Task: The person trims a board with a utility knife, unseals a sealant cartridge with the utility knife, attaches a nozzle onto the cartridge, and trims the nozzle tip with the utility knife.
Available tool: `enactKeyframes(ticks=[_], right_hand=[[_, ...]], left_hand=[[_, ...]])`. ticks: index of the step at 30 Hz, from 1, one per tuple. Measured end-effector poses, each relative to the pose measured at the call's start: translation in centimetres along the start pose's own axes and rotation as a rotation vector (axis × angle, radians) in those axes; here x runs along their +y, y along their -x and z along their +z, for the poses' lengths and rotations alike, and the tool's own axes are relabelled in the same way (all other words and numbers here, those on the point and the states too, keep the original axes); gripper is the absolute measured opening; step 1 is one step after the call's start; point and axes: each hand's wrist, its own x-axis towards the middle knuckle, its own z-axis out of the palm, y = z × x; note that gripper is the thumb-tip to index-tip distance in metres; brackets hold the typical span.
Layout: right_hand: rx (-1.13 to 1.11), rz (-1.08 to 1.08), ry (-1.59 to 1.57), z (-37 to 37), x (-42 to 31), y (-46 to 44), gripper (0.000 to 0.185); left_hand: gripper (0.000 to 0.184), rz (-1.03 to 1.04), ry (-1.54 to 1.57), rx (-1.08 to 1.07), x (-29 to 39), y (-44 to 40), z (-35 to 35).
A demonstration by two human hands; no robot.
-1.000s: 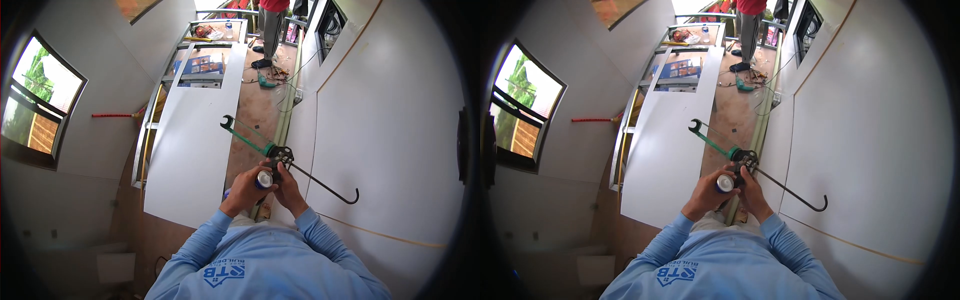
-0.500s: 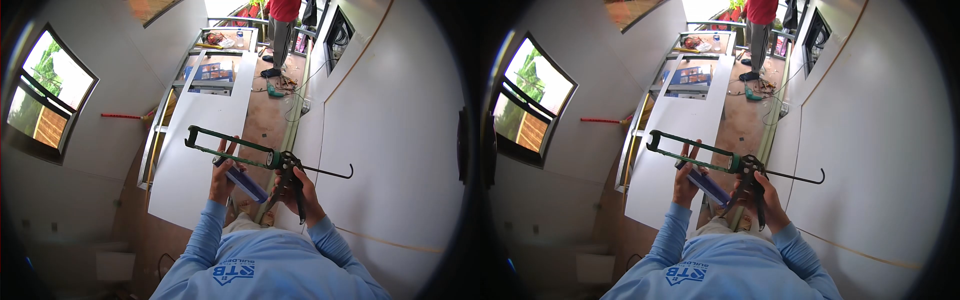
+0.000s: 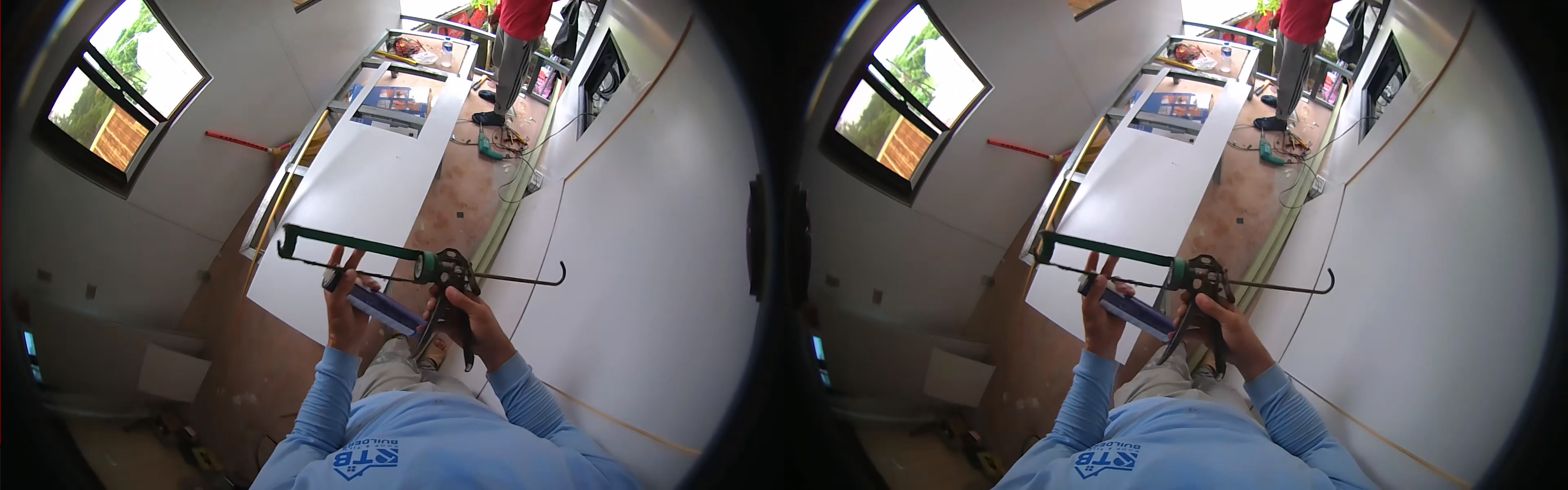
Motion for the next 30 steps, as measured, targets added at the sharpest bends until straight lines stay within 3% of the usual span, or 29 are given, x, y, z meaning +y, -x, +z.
enactKeyframes(ticks=[7, 12, 15, 20, 23, 30], right_hand=[[-0.190, -0.028, 0.301, 0.2, 4.6, -0.2, 0.037], [-0.125, 0.202, 0.093, 2.0, 6.9, -0.9, 0.040], [-0.064, 0.352, -0.077, 2.3, 9.7, -1.7, 0.039], [-0.060, 0.500, -0.200, 3.4, 19.0, -5.4, 0.038], [-0.009, 0.473, -0.023, 6.9, 26.1, -7.1, 0.041], [-0.130, 0.349, 0.536, 17.2, 42.2, -12.3, 0.042]], left_hand=[[0.059, 0.113, 0.109, 0.124, 2.2, 5.3, -4.3], [0.047, 0.178, 0.060, 0.143, 4.8, 7.2, -6.1], [0.034, 0.267, 0.039, 0.268, 6.3, 7.8, -7.6], [0.035, 0.235, -0.055, 0.399, 11.3, 10.2, -15.1], [0.030, 0.239, 0.000, 0.532, 15.7, 12.0, -20.9], [0.024, 0.246, 0.095, 0.714, 25.8, 16.5, -38.7]])
